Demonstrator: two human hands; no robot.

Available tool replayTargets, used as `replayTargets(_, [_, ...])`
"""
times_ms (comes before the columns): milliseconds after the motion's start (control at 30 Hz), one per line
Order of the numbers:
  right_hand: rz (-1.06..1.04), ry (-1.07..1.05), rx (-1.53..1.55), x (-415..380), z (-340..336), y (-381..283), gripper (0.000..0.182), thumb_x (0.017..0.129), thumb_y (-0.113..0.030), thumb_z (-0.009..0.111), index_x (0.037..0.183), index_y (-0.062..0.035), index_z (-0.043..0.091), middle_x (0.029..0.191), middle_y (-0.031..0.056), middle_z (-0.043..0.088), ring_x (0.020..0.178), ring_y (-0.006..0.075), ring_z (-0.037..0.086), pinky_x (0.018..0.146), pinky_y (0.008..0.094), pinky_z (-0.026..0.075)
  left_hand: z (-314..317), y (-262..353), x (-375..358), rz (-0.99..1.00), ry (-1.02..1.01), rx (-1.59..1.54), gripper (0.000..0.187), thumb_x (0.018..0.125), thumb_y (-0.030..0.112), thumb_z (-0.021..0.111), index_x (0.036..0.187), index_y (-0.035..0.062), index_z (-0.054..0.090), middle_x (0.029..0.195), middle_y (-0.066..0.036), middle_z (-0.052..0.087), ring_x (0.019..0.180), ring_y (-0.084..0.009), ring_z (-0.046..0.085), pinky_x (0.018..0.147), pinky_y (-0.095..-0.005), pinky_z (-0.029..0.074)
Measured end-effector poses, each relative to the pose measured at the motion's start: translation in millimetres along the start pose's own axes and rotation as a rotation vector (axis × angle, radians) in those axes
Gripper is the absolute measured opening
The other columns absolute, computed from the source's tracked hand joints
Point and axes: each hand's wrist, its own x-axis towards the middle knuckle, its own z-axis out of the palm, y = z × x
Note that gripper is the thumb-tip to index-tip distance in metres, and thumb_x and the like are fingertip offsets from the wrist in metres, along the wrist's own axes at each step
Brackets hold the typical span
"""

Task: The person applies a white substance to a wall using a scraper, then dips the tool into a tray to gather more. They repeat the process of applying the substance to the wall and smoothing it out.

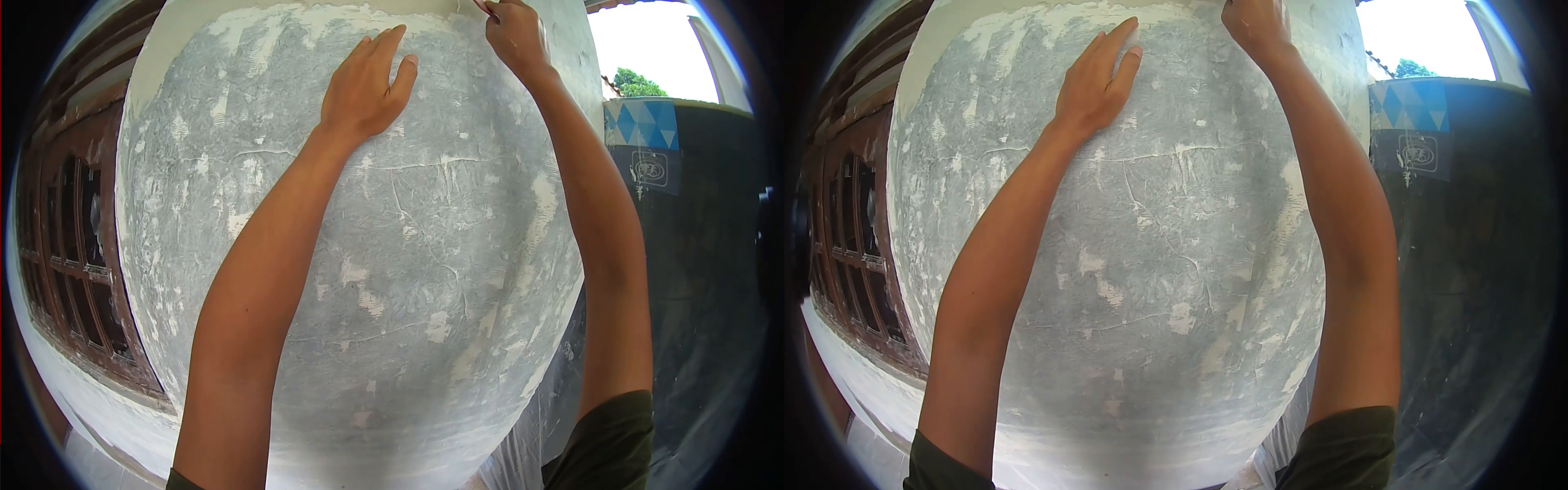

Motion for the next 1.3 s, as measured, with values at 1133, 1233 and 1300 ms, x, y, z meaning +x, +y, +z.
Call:
replayTargets(1133, [-0.047,0.113,-0.050,1.5,-10.2,-5.4,0.014,0.078,0.003,0.052,0.070,0.0058,0.063,0.078,0.0252,0.058,0.077,0.0433,0.057,0.072,0.0504,0.045,0.1,0.4,-5.6,0.041,0.065,0.099,0.047,0.096,0.029,0.047,0.131,-0.0009,0.057,0.134,-0.022,0.058,0.128,-0.0378,0.053,0.113,-0.0437,0.038])
replayTargets(1233, [-0.008,0.074,-0.087,12.0,9.5,12.9,0.019,0.084,0.001,0.049,0.071,0.0062,0.062,0.081,0.0260,0.060,0.081,0.0446,0.059,0.075,0.0520,0.045,1.7,-2.0,-5.9,0.008,0.048,0.095,0.047,0.098,0.031,0.046,0.135,0.0044,0.055,0.137,-0.019,0.057,0.132,-0.0400,0.049,0.113,-0.0444,0.037])
replayTargets(1300, [0.040,0.067,-0.056,4.3,13.6,10.6,0.021,0.086,0.000,0.048,0.072,0.0063,0.062,0.082,0.0264,0.061,0.083,0.0452,0.059,0.076,0.0527,0.045,1.5,-5.0,-6.6,-0.021,0.028,0.084,0.047,0.100,0.034,0.044,0.139,0.0096,0.053,0.140,-0.016,0.056,0.134,-0.0416,0.046,0.112,-0.0451,0.037])
